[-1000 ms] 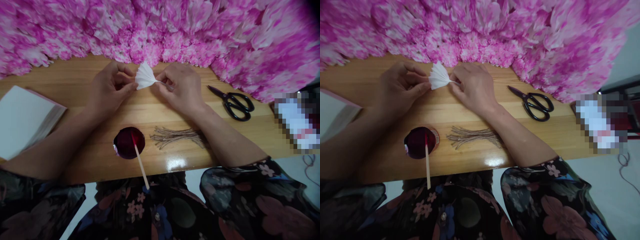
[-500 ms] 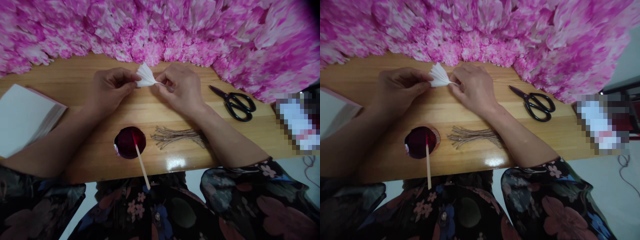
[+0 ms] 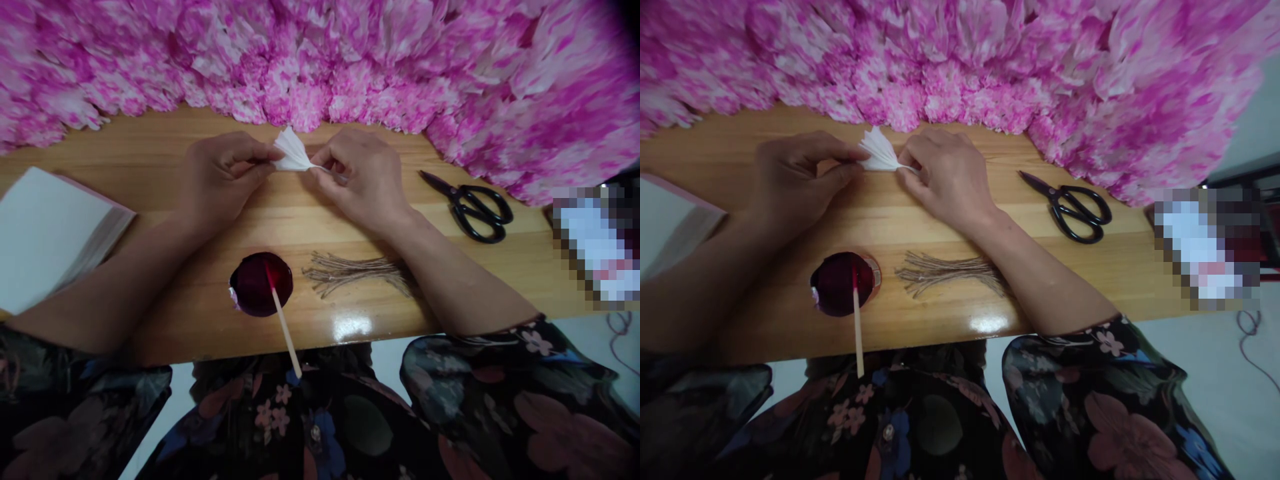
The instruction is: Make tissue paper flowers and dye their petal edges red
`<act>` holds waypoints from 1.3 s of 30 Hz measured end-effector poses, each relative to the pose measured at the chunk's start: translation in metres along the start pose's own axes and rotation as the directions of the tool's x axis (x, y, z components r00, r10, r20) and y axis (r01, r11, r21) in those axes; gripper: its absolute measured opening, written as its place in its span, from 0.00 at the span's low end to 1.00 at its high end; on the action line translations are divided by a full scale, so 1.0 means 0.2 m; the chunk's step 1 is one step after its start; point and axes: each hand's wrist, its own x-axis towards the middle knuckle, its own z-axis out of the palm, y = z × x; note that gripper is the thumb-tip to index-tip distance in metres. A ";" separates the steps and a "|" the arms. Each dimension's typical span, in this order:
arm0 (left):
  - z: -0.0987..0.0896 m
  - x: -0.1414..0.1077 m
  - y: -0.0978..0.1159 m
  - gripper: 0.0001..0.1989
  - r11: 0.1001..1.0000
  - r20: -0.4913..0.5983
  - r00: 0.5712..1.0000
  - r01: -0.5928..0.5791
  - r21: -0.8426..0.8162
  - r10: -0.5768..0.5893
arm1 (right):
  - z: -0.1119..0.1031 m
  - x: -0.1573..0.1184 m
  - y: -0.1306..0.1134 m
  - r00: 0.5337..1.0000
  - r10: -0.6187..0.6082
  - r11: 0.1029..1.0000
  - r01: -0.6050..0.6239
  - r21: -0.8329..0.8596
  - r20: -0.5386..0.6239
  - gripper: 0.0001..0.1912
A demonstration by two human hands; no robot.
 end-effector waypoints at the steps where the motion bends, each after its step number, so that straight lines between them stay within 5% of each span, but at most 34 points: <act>1: 0.00 0.00 0.00 0.04 0.999 0.005 1.000 -0.013 0.030 0.013 | 0.00 0.00 0.00 1.000 -0.003 1.000 0.003 0.002 -0.001 0.08; 12: -0.02 0.02 0.00 0.15 0.955 0.022 0.992 -0.128 0.269 0.127 | 0.00 0.00 0.00 1.000 -0.005 1.000 0.005 -0.008 -0.001 0.08; 21: -0.03 0.02 -0.03 0.07 0.886 0.085 0.975 -0.223 0.406 0.206 | 0.02 0.01 0.01 1.000 0.020 0.998 -0.021 0.064 0.020 0.08; 27: -0.04 0.02 0.00 0.04 0.915 0.073 0.988 -0.152 0.373 0.134 | 0.00 0.01 -0.02 0.998 0.031 0.999 -0.033 0.025 0.056 0.06; 30: -0.04 0.02 0.02 0.09 0.925 0.044 0.976 -0.218 0.312 0.215 | 0.01 0.01 -0.02 0.998 0.013 1.000 -0.014 0.018 0.067 0.06; 36: -0.01 0.01 0.02 0.21 0.895 0.253 0.941 -0.301 0.331 0.223 | 0.01 0.00 -0.05 0.994 -0.057 0.998 0.058 -0.015 0.096 0.06; 39: 0.01 0.03 0.00 0.17 0.915 0.312 0.934 -0.270 0.299 0.173 | 0.01 0.00 -0.07 0.991 -0.066 0.997 0.070 -0.029 0.120 0.04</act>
